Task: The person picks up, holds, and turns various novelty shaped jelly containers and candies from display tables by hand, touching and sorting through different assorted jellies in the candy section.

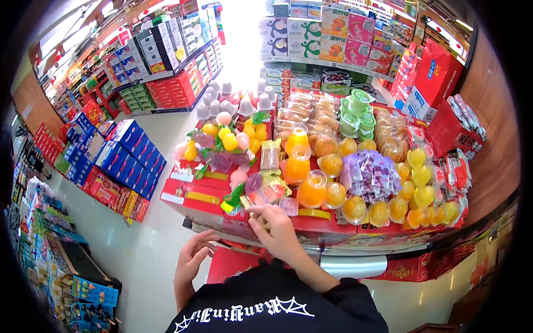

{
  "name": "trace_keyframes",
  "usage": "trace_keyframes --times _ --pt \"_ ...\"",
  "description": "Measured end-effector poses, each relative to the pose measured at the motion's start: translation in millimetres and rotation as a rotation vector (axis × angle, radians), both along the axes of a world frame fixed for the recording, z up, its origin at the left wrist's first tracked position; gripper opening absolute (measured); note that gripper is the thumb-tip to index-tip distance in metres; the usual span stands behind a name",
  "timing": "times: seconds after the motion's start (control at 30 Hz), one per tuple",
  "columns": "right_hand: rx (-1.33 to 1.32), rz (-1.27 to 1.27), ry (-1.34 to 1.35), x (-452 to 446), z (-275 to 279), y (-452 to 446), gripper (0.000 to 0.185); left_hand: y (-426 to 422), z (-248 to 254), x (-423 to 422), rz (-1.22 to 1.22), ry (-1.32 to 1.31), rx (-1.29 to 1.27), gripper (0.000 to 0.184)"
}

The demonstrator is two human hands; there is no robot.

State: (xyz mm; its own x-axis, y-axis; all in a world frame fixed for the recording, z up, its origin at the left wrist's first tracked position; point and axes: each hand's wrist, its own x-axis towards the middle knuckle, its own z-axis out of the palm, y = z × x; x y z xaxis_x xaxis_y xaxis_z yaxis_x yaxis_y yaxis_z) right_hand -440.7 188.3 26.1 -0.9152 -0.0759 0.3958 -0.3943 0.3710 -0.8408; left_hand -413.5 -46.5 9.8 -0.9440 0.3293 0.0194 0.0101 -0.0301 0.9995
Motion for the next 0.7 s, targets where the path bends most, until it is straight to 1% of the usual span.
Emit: trace_keyframes --times 0.07,0.1,0.13,0.17,0.2,0.27,0.3,0.33,0.4,0.47,0.53,0.6,0.67,0.7 --pt "0.112 -0.051 0.111 -11.2 7.4 -3.8 0.021 7.2 14.2 -20.7 -0.004 0.029 0.036 0.039" --pt "0.116 -0.062 0.113 -15.0 11.2 -6.1 0.021 8.6 20.8 -33.9 -0.015 0.151 -0.087 0.038" --pt "0.187 -0.115 0.124 -17.9 14.8 -8.9 0.024 10.4 27.8 -46.8 -0.027 0.275 -0.209 0.036" --pt "0.256 -0.17 0.134 -21.2 16.6 -12.0 0.028 15.6 34.6 -58.0 0.012 0.334 -0.271 0.035" --pt "0.256 -0.188 0.134 -25.3 17.1 -15.8 0.028 18.2 33.9 -72.4 0.028 0.503 -0.366 0.036" --pt "0.452 -0.31 0.231 -32.2 15.1 -26.6 0.038 25.0 37.6 -98.5 0.014 0.69 -0.473 0.036" --pt "0.548 -0.315 0.185 -34.1 12.4 -30.8 0.046 27.5 37.1 -109.7 -0.017 0.712 -0.48 0.037" --pt "0.545 -0.344 0.176 -36.3 9.4 -35.1 0.046 30.3 36.4 -120.2 -0.051 0.736 -0.483 0.037" --pt "0.713 -0.407 0.141 -40.1 3.6 -42.9 0.049 34.0 36.6 -136.6 -0.139 0.8 -0.554 0.045" --pt "0.739 -0.463 0.138 -42.0 3.0 -48.9 0.052 37.0 36.3 -147.6 -0.208 0.829 -0.56 0.05" --pt "0.787 -0.527 0.087 -44.4 4.3 -57.4 0.053 34.1 25.0 -158.3 -0.303 0.824 -0.605 0.058" --pt "0.775 -0.562 0.012 -46.8 10.0 -70.2 0.054 30.7 22.4 -166.1 -0.398 0.796 -0.631 0.061" --pt "0.842 -0.631 -0.014 -50.6 15.6 -80.1 0.056 26.4 22.0 -172.1 -0.445 0.799 -0.6 0.061" --pt "0.805 -0.64 -0.038 -52.0 16.4 -83.9 0.056 24.1 21.7 -173.5 -0.468 0.799 -0.576 0.062"
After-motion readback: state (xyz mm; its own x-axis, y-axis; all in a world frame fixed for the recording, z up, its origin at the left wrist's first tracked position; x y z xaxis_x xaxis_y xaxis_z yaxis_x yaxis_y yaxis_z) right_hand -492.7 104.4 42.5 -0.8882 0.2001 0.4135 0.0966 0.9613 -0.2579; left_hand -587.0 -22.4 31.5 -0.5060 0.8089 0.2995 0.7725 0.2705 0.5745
